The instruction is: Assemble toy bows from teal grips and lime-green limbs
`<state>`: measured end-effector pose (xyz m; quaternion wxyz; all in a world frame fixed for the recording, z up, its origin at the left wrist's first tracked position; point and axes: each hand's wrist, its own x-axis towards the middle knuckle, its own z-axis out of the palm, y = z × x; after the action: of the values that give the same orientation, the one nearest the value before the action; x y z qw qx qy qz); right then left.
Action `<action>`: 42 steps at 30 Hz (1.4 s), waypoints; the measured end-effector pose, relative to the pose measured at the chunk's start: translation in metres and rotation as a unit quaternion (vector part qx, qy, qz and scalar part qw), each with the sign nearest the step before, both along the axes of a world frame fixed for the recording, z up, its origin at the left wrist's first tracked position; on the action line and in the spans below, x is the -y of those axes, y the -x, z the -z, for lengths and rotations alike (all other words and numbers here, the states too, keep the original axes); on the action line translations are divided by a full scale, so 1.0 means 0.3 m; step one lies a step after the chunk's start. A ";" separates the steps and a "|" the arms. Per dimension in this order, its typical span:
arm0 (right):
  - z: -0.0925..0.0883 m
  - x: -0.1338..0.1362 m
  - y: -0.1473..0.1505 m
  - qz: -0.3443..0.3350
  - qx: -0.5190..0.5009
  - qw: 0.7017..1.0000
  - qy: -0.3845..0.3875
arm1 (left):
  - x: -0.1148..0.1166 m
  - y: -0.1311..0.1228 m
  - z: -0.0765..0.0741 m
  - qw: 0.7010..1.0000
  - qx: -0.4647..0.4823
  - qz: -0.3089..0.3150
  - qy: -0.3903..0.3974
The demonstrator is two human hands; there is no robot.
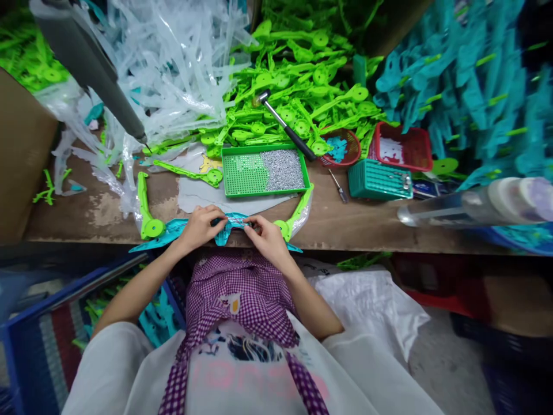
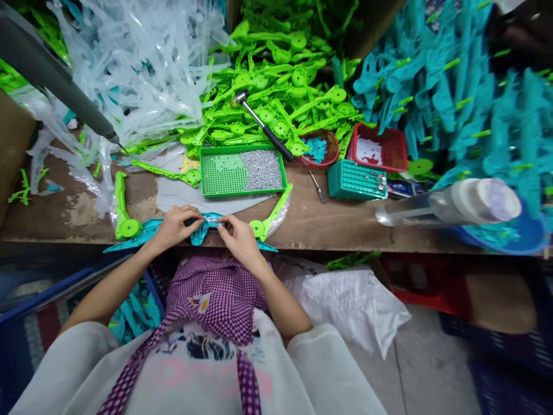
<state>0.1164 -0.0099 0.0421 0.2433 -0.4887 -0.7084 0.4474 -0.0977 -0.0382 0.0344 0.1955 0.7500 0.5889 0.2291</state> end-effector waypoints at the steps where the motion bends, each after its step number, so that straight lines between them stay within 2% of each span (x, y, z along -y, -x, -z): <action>1: -0.013 -0.024 -0.001 -0.011 0.042 0.999 -0.017 | 0.016 -0.002 0.004 1.000 -0.006 -0.007 -0.009; 5: -0.066 -0.113 0.046 -0.053 0.170 0.981 -0.083 | 0.079 -0.023 0.019 0.991 -0.095 -0.009 -0.095; 7: -0.089 -0.153 0.099 -0.089 0.189 0.974 -0.090 | 0.102 -0.036 0.019 0.979 -0.149 0.030 -0.137; 9: -0.107 -0.190 0.163 -0.153 0.193 0.965 -0.086 | 0.109 -0.049 0.008 0.968 -0.169 0.092 -0.159; 11: -0.117 -0.224 0.223 -0.233 0.189 0.952 -0.065 | 0.101 -0.059 -0.013 0.961 -0.170 0.145 -0.164; 14: -0.118 -0.263 0.269 -0.304 0.176 0.936 -0.031 | 0.071 -0.071 -0.051 0.949 -0.210 0.168 -0.162; 18: -0.112 -0.282 0.208 -0.335 0.040 0.941 0.029 | 0.039 -0.088 -0.094 0.924 -0.302 0.186 -0.143; 20: -0.113 -0.269 0.144 -0.290 -0.030 0.956 0.036 | 0.023 -0.092 -0.112 0.930 -0.302 0.179 -0.108; 22: -0.112 -0.233 0.082 -0.187 -0.056 0.981 -0.011 | -0.001 -0.088 -0.125 0.955 -0.259 0.134 -0.050; 24: -0.099 -0.171 0.036 -0.081 -0.060 0.991 -0.083 | -0.037 -0.072 -0.127 0.983 -0.164 0.080 0.030; 25: -0.086 -0.132 0.023 -0.052 -0.056 0.990 -0.120 | -0.058 -0.061 -0.123 0.991 -0.098 0.055 0.079; 27: -0.046 -0.050 0.021 -0.059 -0.032 0.978 -0.196 | -0.096 -0.038 -0.105 0.981 0.051 0.014 0.186; 29: 0.002 0.022 0.044 -0.116 0.016 0.956 -0.268 | -0.122 -0.021 -0.078 0.941 0.184 -0.028 0.281; 32: 0.057 0.075 0.094 -0.175 0.076 0.929 -0.316 | -0.118 -0.013 -0.044 0.885 0.308 -0.098 0.335; 34: 0.068 0.070 0.111 -0.165 0.063 0.939 -0.294 | -0.091 -0.014 -0.035 0.869 0.349 -0.130 0.326; 35: 0.066 0.059 0.112 -0.144 0.038 0.952 -0.268 | -0.072 -0.014 -0.035 0.870 0.357 -0.136 0.311; 37: 0.055 0.029 0.104 -0.078 -0.023 0.980 -0.179 | -0.030 -0.018 -0.036 0.894 0.340 -0.128 0.261; 39: 0.039 -0.006 0.093 -0.016 -0.074 0.995 -0.064 | 0.014 -0.029 -0.037 0.928 0.299 -0.107 0.193; 42: 0.021 -0.060 0.093 -0.006 -0.105 0.992 0.070 | 0.063 -0.064 -0.028 0.955 0.254 -0.106 0.112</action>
<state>0.0884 0.0080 0.0359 0.2789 -0.4508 -0.6491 0.5457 -0.0785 -0.0571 0.0428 0.3956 0.5743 0.6175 0.3638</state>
